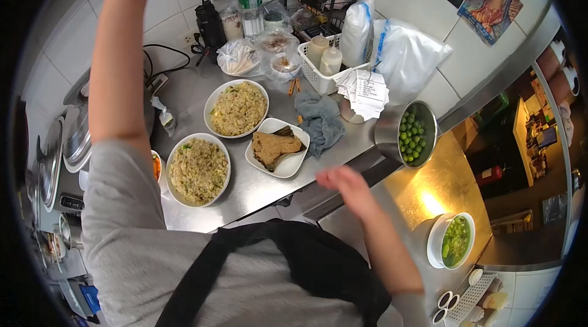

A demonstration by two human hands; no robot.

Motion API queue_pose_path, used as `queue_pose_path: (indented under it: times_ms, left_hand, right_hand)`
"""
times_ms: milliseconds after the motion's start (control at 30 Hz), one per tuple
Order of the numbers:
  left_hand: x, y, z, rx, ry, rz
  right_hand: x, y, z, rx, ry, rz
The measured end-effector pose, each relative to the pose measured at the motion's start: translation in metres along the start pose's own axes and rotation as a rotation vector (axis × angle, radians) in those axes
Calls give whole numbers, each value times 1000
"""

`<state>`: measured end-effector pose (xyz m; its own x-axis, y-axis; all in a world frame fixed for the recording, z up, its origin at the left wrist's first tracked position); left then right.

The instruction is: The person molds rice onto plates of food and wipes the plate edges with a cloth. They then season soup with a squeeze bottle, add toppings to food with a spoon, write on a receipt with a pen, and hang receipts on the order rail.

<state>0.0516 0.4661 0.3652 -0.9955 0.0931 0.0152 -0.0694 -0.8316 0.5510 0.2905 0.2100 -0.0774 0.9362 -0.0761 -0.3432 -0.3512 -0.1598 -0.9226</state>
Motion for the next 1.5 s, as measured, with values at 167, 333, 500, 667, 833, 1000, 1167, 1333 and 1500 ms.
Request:
queue_pose_path:
  times_ms: [167, 333, 500, 667, 833, 1000, 1167, 1333, 1500]
  left_hand:
    - [92, 62, -123, 143, -77, 55]
    - [193, 119, -229, 247, 65, 173]
    - [291, 178, -307, 365, 221, 401]
    - [309, 216, -310, 286, 400, 504]
    - [283, 195, -303, 185, 132, 392]
    - [246, 150, -294, 57, -70, 175]
    - [193, 116, -278, -63, -362, -324]
    - [108, 110, -277, -90, -550, -603]
    - [18, 87, -307, 381, -365, -323]
  right_hand:
    - [-31, -18, 204, 176, 109, -454]
    - [-50, 49, 319, -113, 47, -785]
    - [-71, 74, 313, -294, 0, -419]
    - [-79, 50, 293, -284, -1, -385]
    - [-59, -16, 216, 47, 108, -62]
    - [9, -51, 66, 89, 356, 106]
    - [75, -36, -114, 120, 672, 149]
    - [119, 17, -243, 78, 956, 262]
    - [154, 63, -294, 131, 1131, 381]
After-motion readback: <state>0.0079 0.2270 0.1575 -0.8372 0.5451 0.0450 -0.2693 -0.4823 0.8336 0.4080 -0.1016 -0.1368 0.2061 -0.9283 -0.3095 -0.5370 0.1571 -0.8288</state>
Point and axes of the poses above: each hand's wrist, its own z-axis towards the middle knuckle, its own x-axis out of the back of the hand, y = z × x, the point moved 10 cm from there along z, towards the middle knuckle, and after that the axes turned 12 degrees about z, right-handed, at the moved point
